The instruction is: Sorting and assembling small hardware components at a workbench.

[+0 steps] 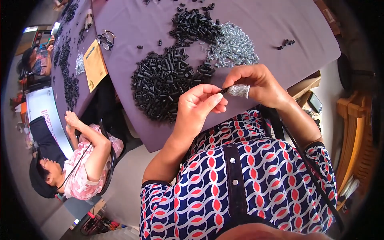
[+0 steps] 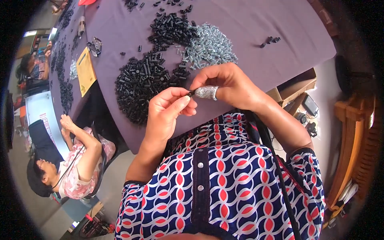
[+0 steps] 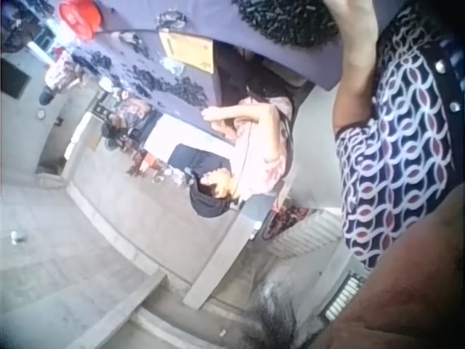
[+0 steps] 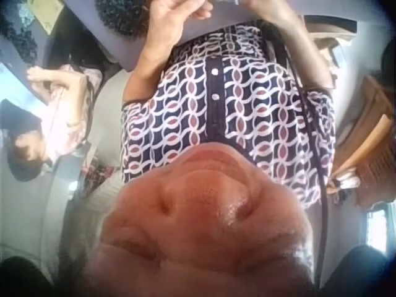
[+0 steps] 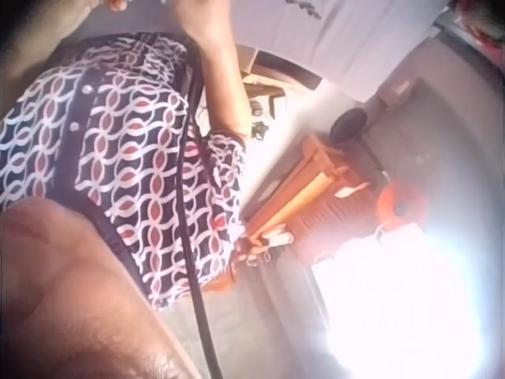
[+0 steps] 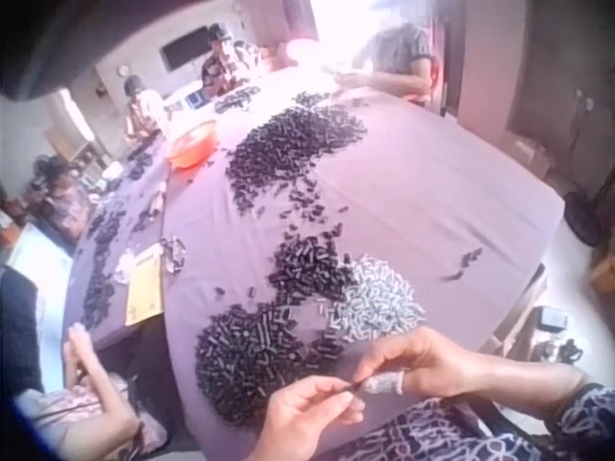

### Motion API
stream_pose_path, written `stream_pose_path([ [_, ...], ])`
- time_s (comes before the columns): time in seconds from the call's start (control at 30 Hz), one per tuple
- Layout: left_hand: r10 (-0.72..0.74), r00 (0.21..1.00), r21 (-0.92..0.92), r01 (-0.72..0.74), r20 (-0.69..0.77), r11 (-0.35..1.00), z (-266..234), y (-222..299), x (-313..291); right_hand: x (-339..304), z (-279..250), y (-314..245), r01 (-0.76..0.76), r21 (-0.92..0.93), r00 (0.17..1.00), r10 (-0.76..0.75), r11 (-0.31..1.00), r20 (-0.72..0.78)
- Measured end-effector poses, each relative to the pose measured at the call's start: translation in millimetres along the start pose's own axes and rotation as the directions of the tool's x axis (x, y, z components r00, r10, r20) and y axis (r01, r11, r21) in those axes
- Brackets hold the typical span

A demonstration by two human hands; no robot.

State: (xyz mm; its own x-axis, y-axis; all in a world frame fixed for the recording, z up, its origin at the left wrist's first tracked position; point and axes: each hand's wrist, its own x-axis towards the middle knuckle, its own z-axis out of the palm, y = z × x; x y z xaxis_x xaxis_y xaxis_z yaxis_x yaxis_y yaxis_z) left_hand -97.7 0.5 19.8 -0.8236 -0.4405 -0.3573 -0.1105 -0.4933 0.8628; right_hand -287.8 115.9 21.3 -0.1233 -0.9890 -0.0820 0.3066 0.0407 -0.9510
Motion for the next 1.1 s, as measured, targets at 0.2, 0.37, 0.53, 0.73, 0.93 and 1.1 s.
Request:
stream_pose_path([
  [0.2, 0.016, 1.000, -0.010, -0.016, -0.005, 1.000, 4.6, 1.8, 0.7, -5.6, 0.8, 2.8, 0.025, -0.093, 0.999, -0.029, 0.995, -0.042],
  [0.37, -0.014, 1.000, 0.044, 0.013, 0.014, 0.999, 3.5, 1.5, 2.2, -4.4, -2.2, -0.5, 0.288, -0.483, 0.954, -0.289, 0.827, 0.073],
  [0.53, -0.172, 0.982, -0.095, 0.178, 0.074, 0.979, -7.3, 3.2, 1.3, -5.5, 2.7, -10.6, 0.376, -0.633, 0.923, -0.329, 0.676, 0.198],
  [0.73, -0.326, 0.928, -0.190, 0.358, 0.181, 0.914, -15.8, 4.4, 4.6, -0.7, 4.0, -17.8, 0.587, -0.717, 0.807, -0.348, 0.376, 0.478],
  [0.93, -0.226, 0.970, -0.238, 0.242, 0.092, 0.941, -7.7, -5.8, 4.0, -4.2, 3.2, -16.4, 0.168, -0.514, 0.984, -0.108, 0.841, 0.145],
  [1.1, -0.088, 0.996, -0.186, 0.083, -0.017, 0.979, 3.6, -4.6, 2.4, -10.4, 2.8, -11.0, 0.181, -0.749, 0.981, -0.173, 0.637, 0.090],
])
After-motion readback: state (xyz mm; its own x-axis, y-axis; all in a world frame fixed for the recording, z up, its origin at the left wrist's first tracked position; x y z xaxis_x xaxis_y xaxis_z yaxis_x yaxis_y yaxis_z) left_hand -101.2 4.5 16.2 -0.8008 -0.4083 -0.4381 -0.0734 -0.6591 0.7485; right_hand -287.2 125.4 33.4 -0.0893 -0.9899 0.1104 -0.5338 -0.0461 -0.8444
